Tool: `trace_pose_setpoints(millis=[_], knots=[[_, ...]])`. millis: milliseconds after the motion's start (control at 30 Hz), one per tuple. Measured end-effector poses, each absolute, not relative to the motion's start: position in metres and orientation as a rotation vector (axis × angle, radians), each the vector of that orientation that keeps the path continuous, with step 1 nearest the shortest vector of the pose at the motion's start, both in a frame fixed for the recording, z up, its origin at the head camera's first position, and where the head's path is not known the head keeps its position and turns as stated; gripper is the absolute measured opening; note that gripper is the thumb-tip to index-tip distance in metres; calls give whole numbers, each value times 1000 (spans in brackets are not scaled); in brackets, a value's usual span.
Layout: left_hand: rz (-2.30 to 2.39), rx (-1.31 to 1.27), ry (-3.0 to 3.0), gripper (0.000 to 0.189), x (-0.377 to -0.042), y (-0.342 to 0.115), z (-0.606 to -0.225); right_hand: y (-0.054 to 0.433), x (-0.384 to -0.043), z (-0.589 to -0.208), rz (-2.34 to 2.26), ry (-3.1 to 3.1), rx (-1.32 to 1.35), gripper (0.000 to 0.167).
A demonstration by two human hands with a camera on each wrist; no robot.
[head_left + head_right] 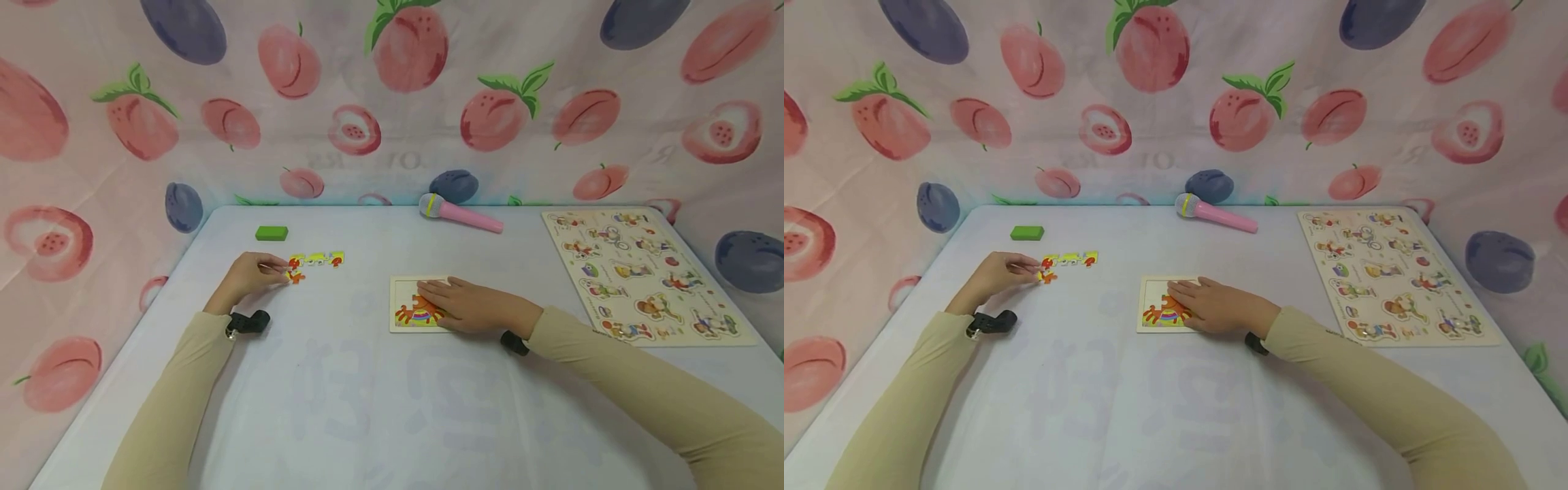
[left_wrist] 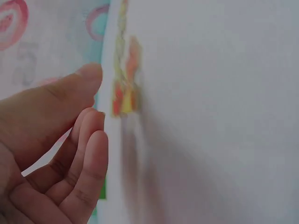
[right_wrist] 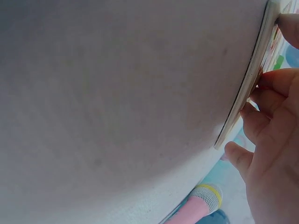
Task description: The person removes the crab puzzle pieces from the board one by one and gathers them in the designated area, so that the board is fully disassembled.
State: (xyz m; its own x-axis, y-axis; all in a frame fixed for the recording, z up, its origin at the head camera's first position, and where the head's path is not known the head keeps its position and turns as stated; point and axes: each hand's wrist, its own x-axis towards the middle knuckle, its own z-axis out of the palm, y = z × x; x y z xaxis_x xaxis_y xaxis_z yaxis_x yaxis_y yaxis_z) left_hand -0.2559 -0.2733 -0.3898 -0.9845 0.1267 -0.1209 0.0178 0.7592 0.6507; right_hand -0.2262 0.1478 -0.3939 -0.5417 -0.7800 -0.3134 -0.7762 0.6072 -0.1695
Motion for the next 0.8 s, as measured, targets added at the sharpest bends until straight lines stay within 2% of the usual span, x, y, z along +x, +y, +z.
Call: trace_pose_setpoints(millis=[167,467,800], knots=[[1137,203,2803,34,-247,-244,-377,149,-227,-396,-23,2478,-1218,67],[1154,626,2636,30,-238,-159,-374,152,-225,-393,-49,2563,-1143,74],[922,741,2514,36,-253,-92,-384,157,-226,-394,-32,2609,-1089,80]])
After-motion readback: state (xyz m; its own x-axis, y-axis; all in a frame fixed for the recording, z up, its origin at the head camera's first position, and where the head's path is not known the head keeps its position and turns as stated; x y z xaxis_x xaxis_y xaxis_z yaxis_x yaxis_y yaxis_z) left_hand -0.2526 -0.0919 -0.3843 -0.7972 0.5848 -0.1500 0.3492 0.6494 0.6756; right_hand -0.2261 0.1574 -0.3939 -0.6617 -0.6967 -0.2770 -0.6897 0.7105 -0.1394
